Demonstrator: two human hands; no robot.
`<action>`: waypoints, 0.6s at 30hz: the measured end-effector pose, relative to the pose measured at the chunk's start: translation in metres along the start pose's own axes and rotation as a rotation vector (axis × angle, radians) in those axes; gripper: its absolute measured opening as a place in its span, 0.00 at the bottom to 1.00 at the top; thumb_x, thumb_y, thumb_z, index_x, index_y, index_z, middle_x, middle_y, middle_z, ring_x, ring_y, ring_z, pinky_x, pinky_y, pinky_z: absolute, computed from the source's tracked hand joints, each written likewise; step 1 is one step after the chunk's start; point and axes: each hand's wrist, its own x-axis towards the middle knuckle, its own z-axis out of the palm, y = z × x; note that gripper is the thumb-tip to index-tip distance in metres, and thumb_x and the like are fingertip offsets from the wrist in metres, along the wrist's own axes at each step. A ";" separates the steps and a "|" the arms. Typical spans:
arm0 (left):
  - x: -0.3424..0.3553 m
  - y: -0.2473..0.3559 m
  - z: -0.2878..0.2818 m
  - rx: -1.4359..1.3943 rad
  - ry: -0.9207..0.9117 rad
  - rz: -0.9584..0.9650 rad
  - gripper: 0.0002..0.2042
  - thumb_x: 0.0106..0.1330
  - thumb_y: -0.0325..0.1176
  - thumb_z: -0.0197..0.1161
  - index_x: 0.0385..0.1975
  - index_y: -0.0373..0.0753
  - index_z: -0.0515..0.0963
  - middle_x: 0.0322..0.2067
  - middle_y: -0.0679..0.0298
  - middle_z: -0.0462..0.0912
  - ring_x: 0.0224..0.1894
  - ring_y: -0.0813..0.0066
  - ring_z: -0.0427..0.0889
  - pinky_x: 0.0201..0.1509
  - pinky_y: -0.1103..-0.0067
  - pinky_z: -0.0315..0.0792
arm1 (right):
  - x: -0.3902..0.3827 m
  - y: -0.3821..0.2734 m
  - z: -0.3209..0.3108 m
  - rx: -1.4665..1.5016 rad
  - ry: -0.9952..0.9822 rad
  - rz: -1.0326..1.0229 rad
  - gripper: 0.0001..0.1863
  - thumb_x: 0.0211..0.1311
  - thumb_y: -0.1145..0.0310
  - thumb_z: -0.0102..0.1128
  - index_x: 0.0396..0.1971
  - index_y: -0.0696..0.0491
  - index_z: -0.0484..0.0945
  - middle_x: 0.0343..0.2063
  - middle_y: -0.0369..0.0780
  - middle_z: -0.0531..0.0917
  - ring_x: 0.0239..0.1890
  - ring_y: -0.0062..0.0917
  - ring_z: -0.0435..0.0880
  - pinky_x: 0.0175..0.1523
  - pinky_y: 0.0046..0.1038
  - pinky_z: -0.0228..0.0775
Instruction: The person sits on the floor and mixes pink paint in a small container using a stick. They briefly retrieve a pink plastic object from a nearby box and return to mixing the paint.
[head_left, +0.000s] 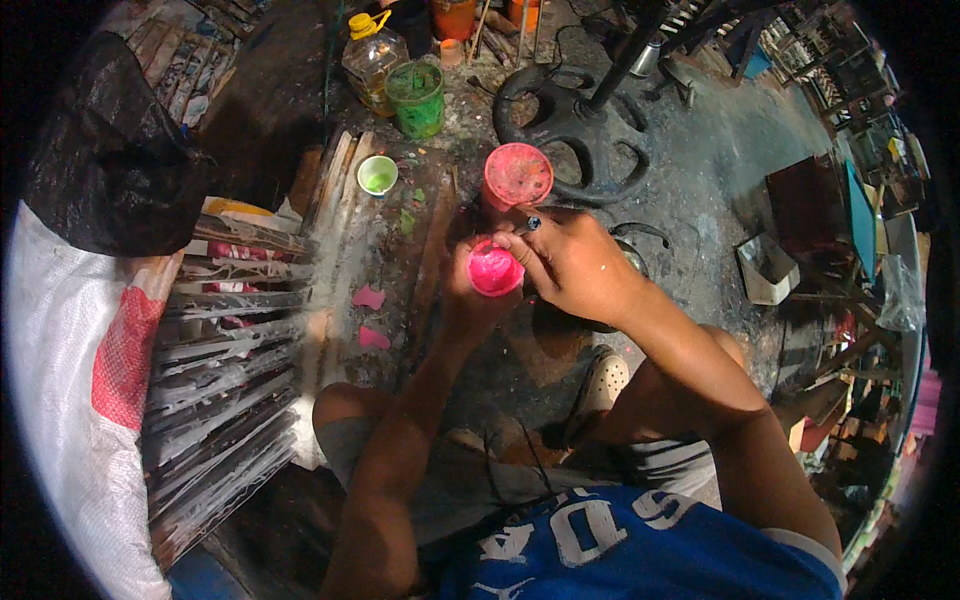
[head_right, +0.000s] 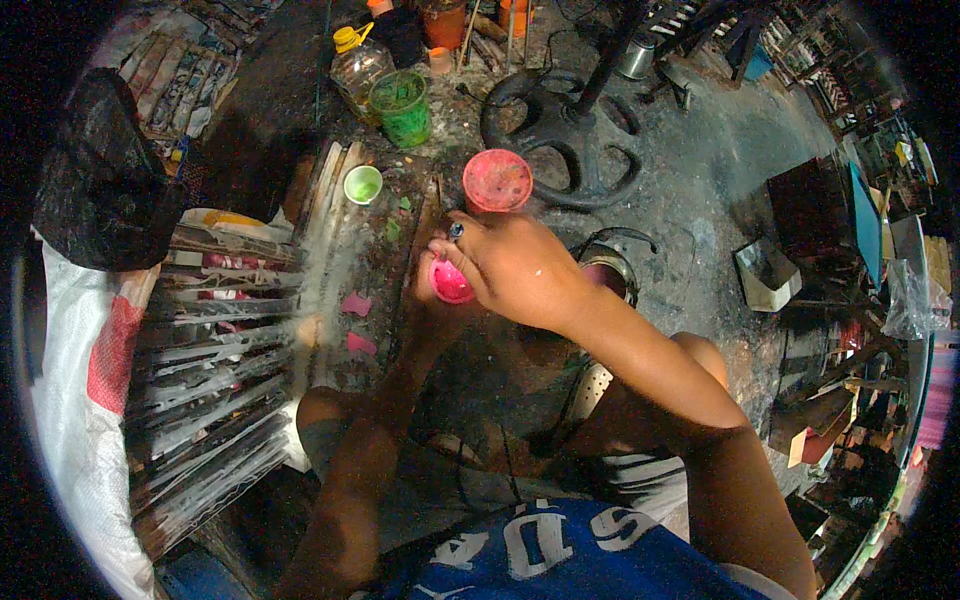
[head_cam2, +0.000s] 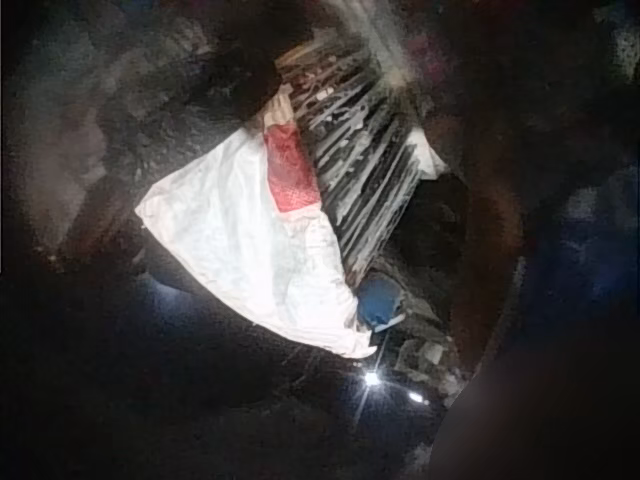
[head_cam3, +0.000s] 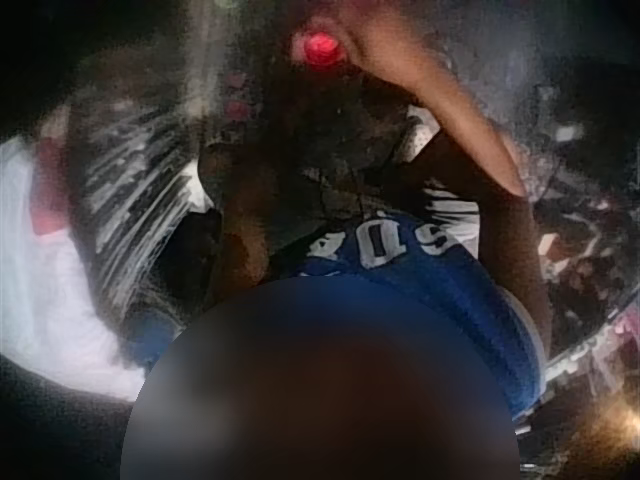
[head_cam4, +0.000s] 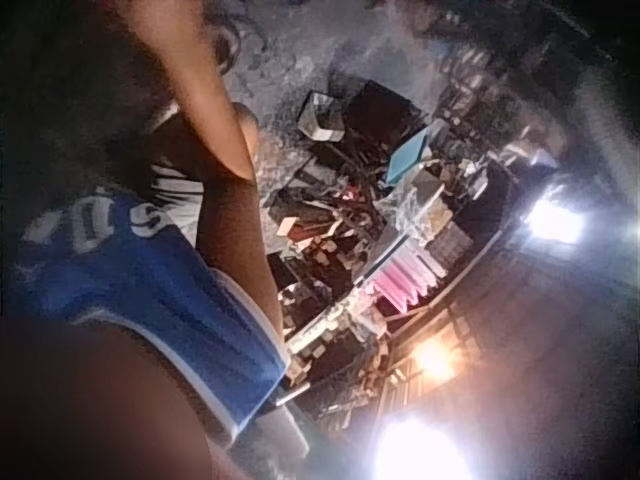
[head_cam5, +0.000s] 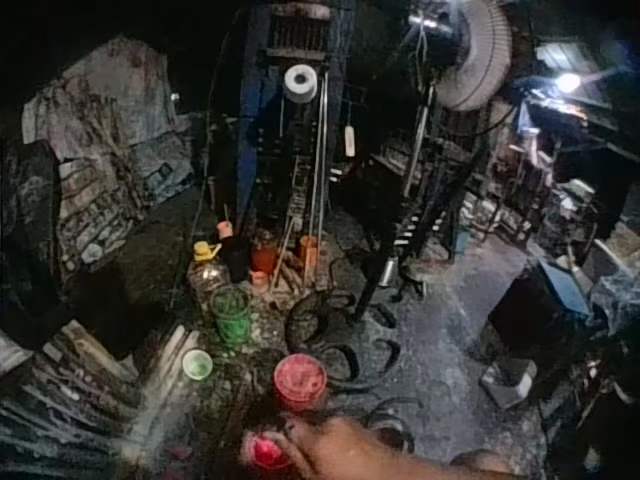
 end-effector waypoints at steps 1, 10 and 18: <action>-0.001 0.000 0.000 0.014 -0.010 -0.016 0.29 0.56 0.28 0.81 0.58 0.35 0.77 0.51 0.53 0.85 0.53 0.55 0.87 0.58 0.64 0.81 | 0.000 0.001 -0.002 -0.043 0.007 -0.032 0.15 0.78 0.60 0.63 0.41 0.59 0.80 0.28 0.54 0.84 0.33 0.55 0.86 0.39 0.53 0.77; 0.001 0.009 -0.010 -0.070 -0.007 -0.026 0.28 0.56 0.28 0.81 0.57 0.35 0.77 0.49 0.55 0.84 0.51 0.58 0.86 0.56 0.64 0.81 | -0.011 -0.003 -0.018 -0.076 -0.055 0.000 0.14 0.76 0.61 0.65 0.37 0.58 0.79 0.28 0.53 0.83 0.32 0.54 0.85 0.38 0.53 0.77; 0.001 0.018 -0.010 -0.039 -0.064 -0.145 0.30 0.57 0.29 0.82 0.60 0.35 0.76 0.51 0.54 0.84 0.53 0.59 0.87 0.59 0.65 0.81 | -0.003 -0.005 -0.004 -0.023 -0.005 -0.035 0.13 0.76 0.62 0.65 0.45 0.58 0.82 0.31 0.53 0.85 0.34 0.54 0.86 0.40 0.51 0.80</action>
